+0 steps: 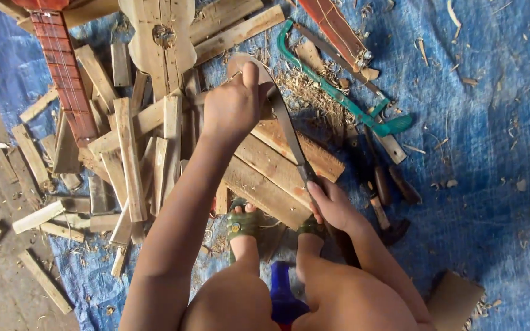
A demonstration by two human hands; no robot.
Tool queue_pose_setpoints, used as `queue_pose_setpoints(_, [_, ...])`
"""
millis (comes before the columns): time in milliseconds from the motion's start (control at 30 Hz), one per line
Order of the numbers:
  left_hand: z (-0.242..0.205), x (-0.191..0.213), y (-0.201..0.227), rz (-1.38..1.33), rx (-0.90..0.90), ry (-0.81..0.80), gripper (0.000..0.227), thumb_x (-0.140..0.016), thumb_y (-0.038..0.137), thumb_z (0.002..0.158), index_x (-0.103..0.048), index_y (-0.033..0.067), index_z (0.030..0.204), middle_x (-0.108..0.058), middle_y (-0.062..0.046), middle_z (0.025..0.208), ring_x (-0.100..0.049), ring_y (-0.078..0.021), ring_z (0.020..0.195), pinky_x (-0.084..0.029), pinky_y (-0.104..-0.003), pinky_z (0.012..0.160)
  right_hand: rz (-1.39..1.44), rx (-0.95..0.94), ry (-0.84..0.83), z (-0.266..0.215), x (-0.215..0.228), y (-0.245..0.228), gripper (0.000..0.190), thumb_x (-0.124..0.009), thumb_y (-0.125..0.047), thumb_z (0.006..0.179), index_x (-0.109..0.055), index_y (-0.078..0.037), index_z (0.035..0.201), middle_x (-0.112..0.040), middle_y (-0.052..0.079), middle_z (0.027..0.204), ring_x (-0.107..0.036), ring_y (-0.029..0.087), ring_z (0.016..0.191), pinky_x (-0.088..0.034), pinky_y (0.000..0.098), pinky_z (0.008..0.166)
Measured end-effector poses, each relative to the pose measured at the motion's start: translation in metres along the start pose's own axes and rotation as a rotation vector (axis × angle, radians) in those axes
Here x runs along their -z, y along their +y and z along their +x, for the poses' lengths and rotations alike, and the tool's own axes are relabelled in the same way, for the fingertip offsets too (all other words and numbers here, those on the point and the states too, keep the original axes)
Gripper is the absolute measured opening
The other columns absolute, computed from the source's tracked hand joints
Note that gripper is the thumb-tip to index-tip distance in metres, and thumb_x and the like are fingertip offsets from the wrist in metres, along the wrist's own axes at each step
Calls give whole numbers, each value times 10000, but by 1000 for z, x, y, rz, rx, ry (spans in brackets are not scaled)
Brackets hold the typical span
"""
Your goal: Shaping and cutting wooden components for instrument making using a sickle and a hacksaw.
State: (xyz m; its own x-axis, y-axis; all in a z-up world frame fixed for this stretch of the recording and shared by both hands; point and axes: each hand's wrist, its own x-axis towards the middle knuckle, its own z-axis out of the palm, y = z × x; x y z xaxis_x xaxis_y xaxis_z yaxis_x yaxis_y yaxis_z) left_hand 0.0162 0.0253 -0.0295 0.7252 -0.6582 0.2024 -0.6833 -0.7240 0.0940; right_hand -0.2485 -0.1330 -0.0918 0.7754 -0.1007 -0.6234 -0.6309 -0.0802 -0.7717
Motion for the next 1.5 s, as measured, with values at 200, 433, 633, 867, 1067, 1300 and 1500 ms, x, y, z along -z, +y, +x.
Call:
queue_pose_setpoints(200, [1, -13, -6, 23, -15, -14, 340, -387, 400, 1056, -412, 77, 1160, -663, -137, 824, -709, -413, 619, -575, -537, 535, -98, -145, 43, 20, -12, 43, 530, -432, -424, 1062, -590, 48, 1244, -636, 132, 527, -666, 251, 431, -586, 343, 471])
queue_pose_setpoints(433, [-6, 8, 22, 52, -48, 248, 427, -608, 468, 1069, -451, 77, 998, -615, -25, 614, -414, -126, 314, -318, -289, 283, 154, -35, 39, -10, -4, -6, 300, -483, -296, 1064, -558, -17, 985, -530, 47, 568, -451, 162, 381, -413, 318, 411])
queue_pose_setpoints(633, [2, 17, 18, -40, -87, 256, 366, -670, 366, 1039, -497, 46, 1000, -664, -61, 658, -468, -155, 337, -367, -294, 322, 66, -144, -30, 10, -5, 17, 333, -458, -334, 1065, -520, -45, 913, -547, 68, 557, -478, 185, 378, -424, 336, 423])
queue_pose_setpoints(867, [0, 17, 5, 13, -68, 214, 401, -594, 412, 1092, -449, 45, 1018, -626, -45, 702, -461, -123, 354, -356, -273, 297, 217, -113, -54, -3, -6, 6, 308, -452, -332, 1068, -539, -39, 1104, -533, 56, 596, -459, 161, 421, -407, 321, 449])
queue_pose_setpoints(1067, [-5, 15, -5, -33, -4, 201, 327, -594, 333, 1098, -429, 76, 980, -583, -30, 599, -414, -137, 340, -313, -292, 290, 94, -158, -25, -6, -6, -14, 315, -463, -349, 1068, -555, -51, 1022, -545, 50, 620, -485, 165, 441, -438, 327, 481])
queue_pose_setpoints(1300, [-3, 22, -9, -13, 27, 134, 368, -647, 367, 1074, -431, 73, 1019, -647, -76, 674, -536, -228, 395, -389, -357, 352, -53, -130, -7, -15, -7, -25, 321, -469, -342, 1049, -563, -77, 1202, -558, 49, 610, -502, 166, 467, -442, 337, 500])
queue_pose_setpoints(1500, [-3, 3, -9, 72, -40, 55, 442, -454, 493, 1091, -393, 66, 1186, -634, -137, 736, -675, -391, 525, -558, -520, 497, -94, -97, -49, -2, -8, 12, 561, -396, -430, 1100, -612, 81, 1187, -644, 98, 495, -660, 234, 441, -573, 369, 571])
